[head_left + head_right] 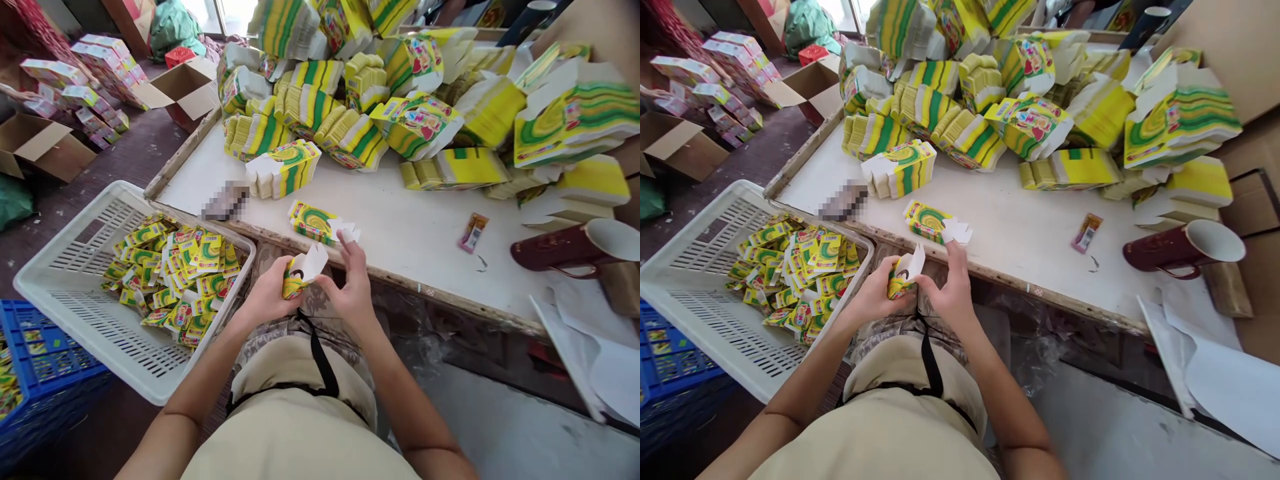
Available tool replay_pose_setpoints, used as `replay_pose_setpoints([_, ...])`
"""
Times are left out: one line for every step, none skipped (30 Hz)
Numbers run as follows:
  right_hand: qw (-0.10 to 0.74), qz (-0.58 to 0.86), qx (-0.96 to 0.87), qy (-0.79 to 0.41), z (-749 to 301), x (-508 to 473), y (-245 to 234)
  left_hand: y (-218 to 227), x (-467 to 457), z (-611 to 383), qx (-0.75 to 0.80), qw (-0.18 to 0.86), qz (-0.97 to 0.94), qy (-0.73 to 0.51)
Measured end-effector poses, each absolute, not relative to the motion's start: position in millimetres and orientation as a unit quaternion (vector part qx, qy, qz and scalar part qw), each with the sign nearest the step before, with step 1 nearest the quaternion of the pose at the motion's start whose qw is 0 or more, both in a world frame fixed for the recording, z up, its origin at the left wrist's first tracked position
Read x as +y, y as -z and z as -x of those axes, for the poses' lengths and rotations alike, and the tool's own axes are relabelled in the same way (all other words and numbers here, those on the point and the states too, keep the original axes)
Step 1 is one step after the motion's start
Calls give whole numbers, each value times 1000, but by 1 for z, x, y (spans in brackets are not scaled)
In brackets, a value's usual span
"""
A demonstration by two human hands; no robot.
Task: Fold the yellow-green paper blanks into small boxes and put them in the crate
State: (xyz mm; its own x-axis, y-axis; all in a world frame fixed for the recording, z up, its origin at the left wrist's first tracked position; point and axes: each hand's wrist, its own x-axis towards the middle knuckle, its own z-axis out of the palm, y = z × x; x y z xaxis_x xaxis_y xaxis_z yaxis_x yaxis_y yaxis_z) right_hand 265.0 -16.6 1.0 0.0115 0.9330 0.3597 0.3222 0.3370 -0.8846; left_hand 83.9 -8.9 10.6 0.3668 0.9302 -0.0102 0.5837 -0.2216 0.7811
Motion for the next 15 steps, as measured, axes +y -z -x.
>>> replay_pose_setpoints([513, 493, -606, -355, -263, -16, 2, -7, -10, -86, 516, 346, -745, -244])
replay_pose_setpoints([502, 488, -586, -407, -260, -16, 4, -3, -11, -87, 518, 332, -748, -247])
replay_pose_setpoints([487, 481, -575, -448, -256, -15, 6, 0, -12, -88, 515, 321, -753, -253])
replay_pose_setpoints([472, 476, -569, -476, -253, -14, 7, 2, -13, -89, 509, 310, -760, -259])
replay_pose_setpoints([465, 473, -560, -497, -249, -13, 8, 3, -14, -90, 499, 300, -768, -267])
replay_pose_setpoints([463, 468, -546, -518, -246, -12, 9, 4, -14, -91, 486, 289, -778, -275])
replay_pose_setpoints([464, 459, -525, -546, -244, -11, 9, 5, -15, -91, 474, 279, -786, -282])
replay_pose_setpoints([463, 446, -501, -580, -242, -10, 10, 5, -15, -92, 466, 269, -793, -286])
replay_pose_setpoints([458, 432, -475, -615, -242, -8, 12, 6, -15, -93, 460, 260, -798, -288])
replay_pose_setpoints([450, 420, -453, -645, -242, -7, 13, 6, -16, -93, 455, 255, -803, -290])
replay_pose_setpoints([441, 413, -439, -665, -242, -6, 16, 7, -16, -93, 452, 251, -805, -290])
replay_pose_setpoints([435, 409, -434, -674, -243, -5, 18, 7, -16, -93, 453, 249, -806, -289])
replay_pose_setpoints([433, 407, -433, -678, -245, -6, 20, 7, -16, -93, 455, 249, -805, -287])
replay_pose_setpoints([432, 404, -433, -680, -246, -6, 22, 8, -16, -93, 461, 251, -802, -285])
replay_pose_setpoints([433, 400, -433, -682, -247, -8, 23, 8, -16, -93, 468, 254, -798, -281])
